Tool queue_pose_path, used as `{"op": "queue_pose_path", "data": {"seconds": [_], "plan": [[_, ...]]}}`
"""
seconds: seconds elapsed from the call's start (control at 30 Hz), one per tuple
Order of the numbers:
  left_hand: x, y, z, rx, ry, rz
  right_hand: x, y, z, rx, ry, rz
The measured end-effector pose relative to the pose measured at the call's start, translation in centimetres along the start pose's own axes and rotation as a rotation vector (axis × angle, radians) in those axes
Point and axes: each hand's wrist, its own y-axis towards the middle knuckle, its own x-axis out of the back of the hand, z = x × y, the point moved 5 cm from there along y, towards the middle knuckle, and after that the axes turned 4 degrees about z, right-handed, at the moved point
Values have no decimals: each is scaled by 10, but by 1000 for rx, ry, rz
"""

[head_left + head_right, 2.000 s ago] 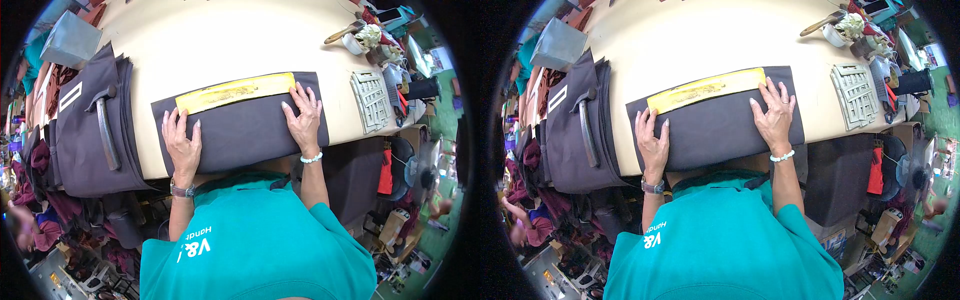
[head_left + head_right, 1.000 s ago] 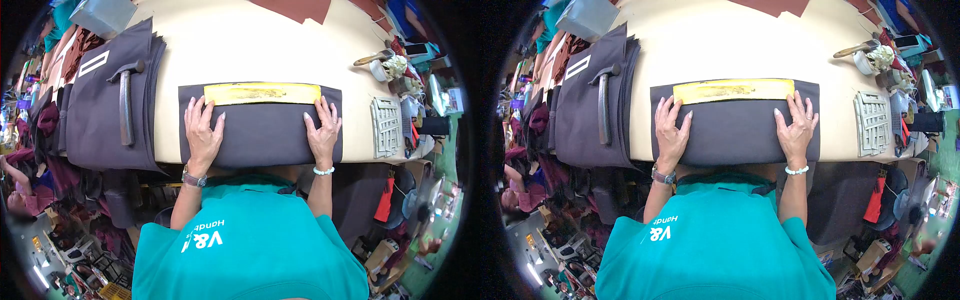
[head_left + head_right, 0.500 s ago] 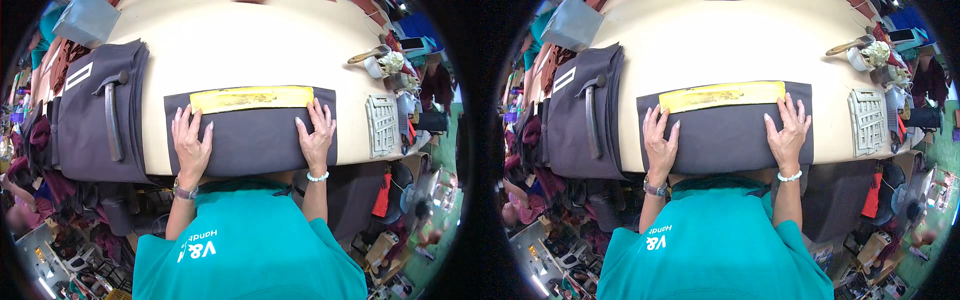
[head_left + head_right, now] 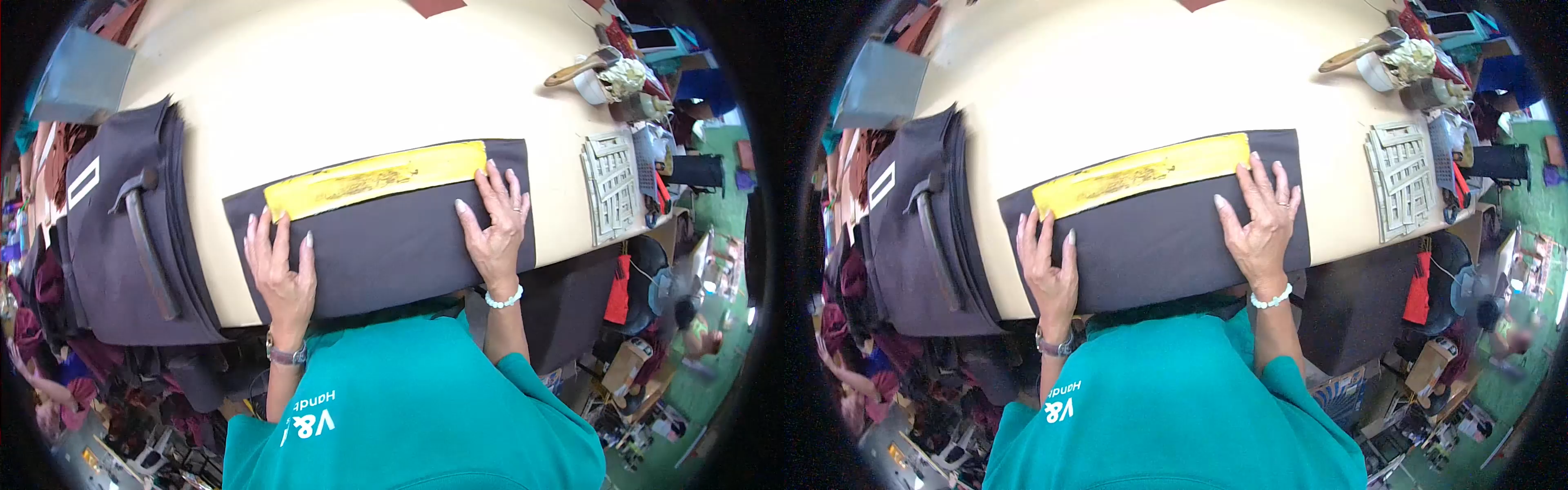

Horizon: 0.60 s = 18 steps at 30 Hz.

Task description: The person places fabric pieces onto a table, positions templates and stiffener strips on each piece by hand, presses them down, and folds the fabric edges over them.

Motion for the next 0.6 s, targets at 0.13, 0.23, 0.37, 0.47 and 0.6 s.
{"op": "queue_pose_path", "data": {"seconds": [0.13,0.23,0.37,0.47,0.6], "plan": [[1,2,-2,9,-1,22,0,0,0,-13,-11,9],[1,3,-2,13,-5,34,1,2,0,-18,0,16],[2,4,-5,29,-4,63,0,2,2,-33,-6,32],[2,5,-6,40,-9,69,1,2,2,-36,-13,37],[2,4,-6,47,-13,66,1,2,2,-35,-21,35]]}}
